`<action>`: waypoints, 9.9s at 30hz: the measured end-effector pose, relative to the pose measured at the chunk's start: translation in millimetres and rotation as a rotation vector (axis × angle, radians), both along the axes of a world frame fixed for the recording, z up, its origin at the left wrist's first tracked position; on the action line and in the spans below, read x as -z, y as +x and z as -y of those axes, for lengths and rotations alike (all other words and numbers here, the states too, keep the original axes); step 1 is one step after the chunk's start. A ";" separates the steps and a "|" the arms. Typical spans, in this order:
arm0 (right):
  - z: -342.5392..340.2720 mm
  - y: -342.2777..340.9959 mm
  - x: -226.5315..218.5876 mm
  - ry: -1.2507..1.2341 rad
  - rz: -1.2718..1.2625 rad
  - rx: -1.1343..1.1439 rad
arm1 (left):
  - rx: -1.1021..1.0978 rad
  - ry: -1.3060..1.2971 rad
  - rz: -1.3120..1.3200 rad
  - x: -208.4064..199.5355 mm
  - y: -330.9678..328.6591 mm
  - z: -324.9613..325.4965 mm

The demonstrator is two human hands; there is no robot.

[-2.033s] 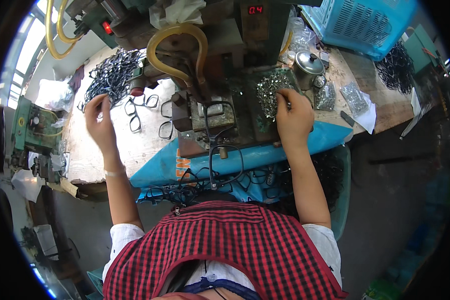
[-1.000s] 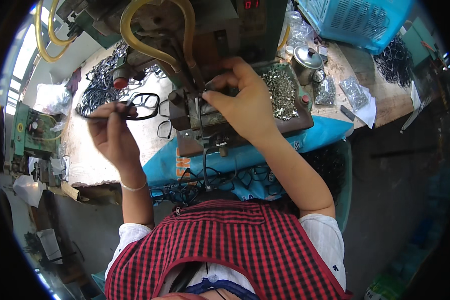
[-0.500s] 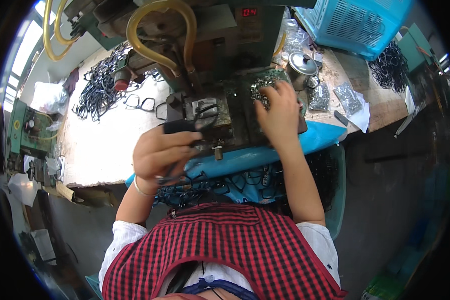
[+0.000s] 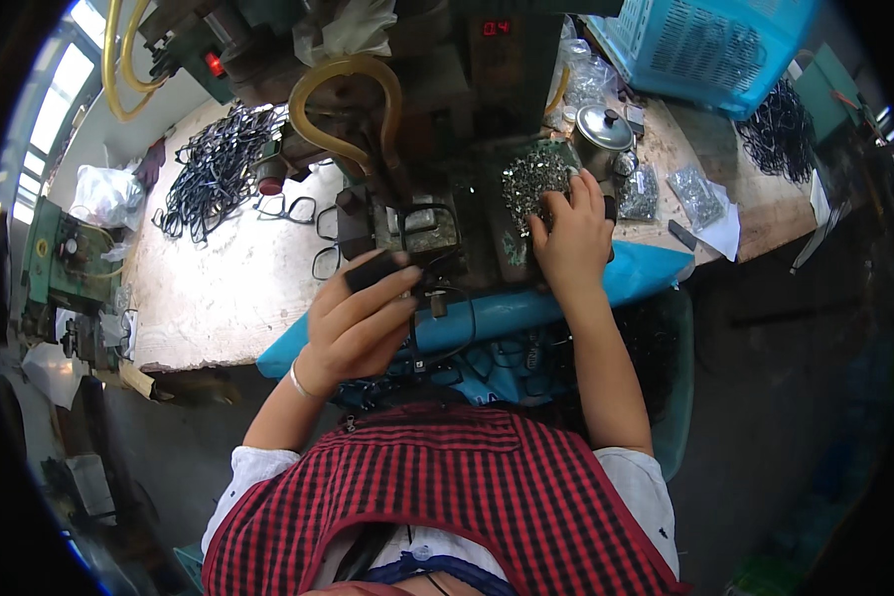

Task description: The person repeatedly picks up black eyeglass frames and small metal parts from a workbench, places them into a press machine, and operates the machine to attach the parts. Finished frames are placed on the bench. The process is repeated continuously.

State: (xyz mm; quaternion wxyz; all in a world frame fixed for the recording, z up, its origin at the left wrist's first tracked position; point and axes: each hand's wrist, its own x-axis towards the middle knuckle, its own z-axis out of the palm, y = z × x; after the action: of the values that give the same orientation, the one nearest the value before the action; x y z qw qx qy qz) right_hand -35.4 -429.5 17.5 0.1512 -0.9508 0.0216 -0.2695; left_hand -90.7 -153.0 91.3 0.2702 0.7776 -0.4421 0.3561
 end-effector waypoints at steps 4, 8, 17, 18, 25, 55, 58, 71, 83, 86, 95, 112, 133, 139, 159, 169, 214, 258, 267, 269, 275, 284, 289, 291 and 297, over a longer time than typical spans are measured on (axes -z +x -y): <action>17.3 2.9 17.0 0.086 0.149 -0.108 | -0.323 -0.186 0.069 -6.7 -11.4 -46.2; 7.5 19.6 15.0 0.206 0.231 -0.189 | -0.510 -0.562 -0.066 -10.0 36.1 -99.4; 10.4 1.7 -6.9 0.362 0.198 -0.094 | -0.571 -0.033 -0.675 166.6 125.7 -198.4; 14.0 -6.8 -6.2 0.427 0.177 -0.074 | -0.579 -0.012 -0.665 168.6 122.2 -203.3; -2.8 -20.5 -36.7 0.798 0.011 -0.218 | -0.637 -0.305 -0.573 122.1 96.9 -164.6; -98.3 3.1 -84.0 1.575 -0.303 -0.761 | 0.278 -0.942 -0.449 -59.8 52.8 -25.9; -99.9 3.8 -80.0 1.616 -0.269 -0.788 | 0.249 -0.954 -0.455 -58.1 52.5 -25.1; -88.0 4.4 -111.0 1.388 -0.444 -0.660 | 0.199 -0.697 -0.275 -65.1 28.9 -25.5; -58.5 2.1 -117.3 1.020 -0.359 -0.776 | 0.173 -0.098 -0.221 -36.5 13.5 -23.5; -21.4 16.3 -66.0 0.819 -0.014 -0.413 | 0.164 0.036 0.073 -22.4 19.2 1.9; 8.5 6.4 3.0 -0.143 0.023 -0.227 | 0.125 0.060 0.161 2.2 24.5 7.2; 17.4 13.7 13.7 0.418 0.099 -0.262 | -0.209 0.175 -1.422 142.3 -123.8 -34.3; -44.4 -3.2 -89.0 1.093 -0.239 -0.609 | -0.910 0.271 -0.597 161.6 88.1 -121.8; -82.2 -2.5 -90.9 1.266 -0.240 -0.671 | -0.671 -0.190 -0.996 103.9 76.3 -123.3; -97.4 -31.9 -100.8 1.497 -0.198 -0.682 | 0.288 -0.878 -0.393 -53.4 38.2 -22.4; -75.8 -12.9 -72.8 0.449 0.305 -0.494 | 0.228 -0.839 -0.256 -40.0 3.7 -8.8; -8.5 18.2 23.1 0.395 0.153 -0.174 | -0.920 0.201 -0.548 152.2 351.6 -144.4; -82.6 4.2 -69.7 1.112 -0.007 -0.636 | -1.332 0.231 -0.586 127.5 100.1 -181.8; -102.2 -1.0 -68.8 1.274 -0.035 -0.644 | -0.923 -0.516 -0.204 63.3 81.2 -154.7; -105.6 -2.4 -68.2 1.329 -0.057 -0.658 | -0.619 -0.963 -0.348 9.9 54.5 -119.6; -107.8 -9.6 -72.9 1.470 -0.083 -0.663 | -0.017 -0.732 -0.249 -65.0 31.0 -30.6; -111.7 -8.4 -75.9 1.589 -0.088 -0.636 | 0.240 -0.942 -0.368 -66.7 50.1 -22.6; -106.7 -24.2 -85.4 1.349 -0.034 -0.594 | 0.178 -0.921 -0.389 -63.3 37.7 -22.4; -96.2 -42.5 -95.3 1.036 0.011 -0.644 | 0.193 -0.796 -0.340 -51.8 20.2 -30.5; 27.5 -60.2 -13.9 0.023 -0.025 0.029 | 0.141 -0.117 0.050 -30.4 8.2 -9.0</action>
State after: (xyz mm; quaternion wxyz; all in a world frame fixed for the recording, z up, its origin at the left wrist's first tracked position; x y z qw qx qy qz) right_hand -95.6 -457.0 31.4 0.1577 -0.9520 0.0404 -0.2594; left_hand -82.5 -144.0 121.7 0.3286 0.7183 -0.4809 0.3806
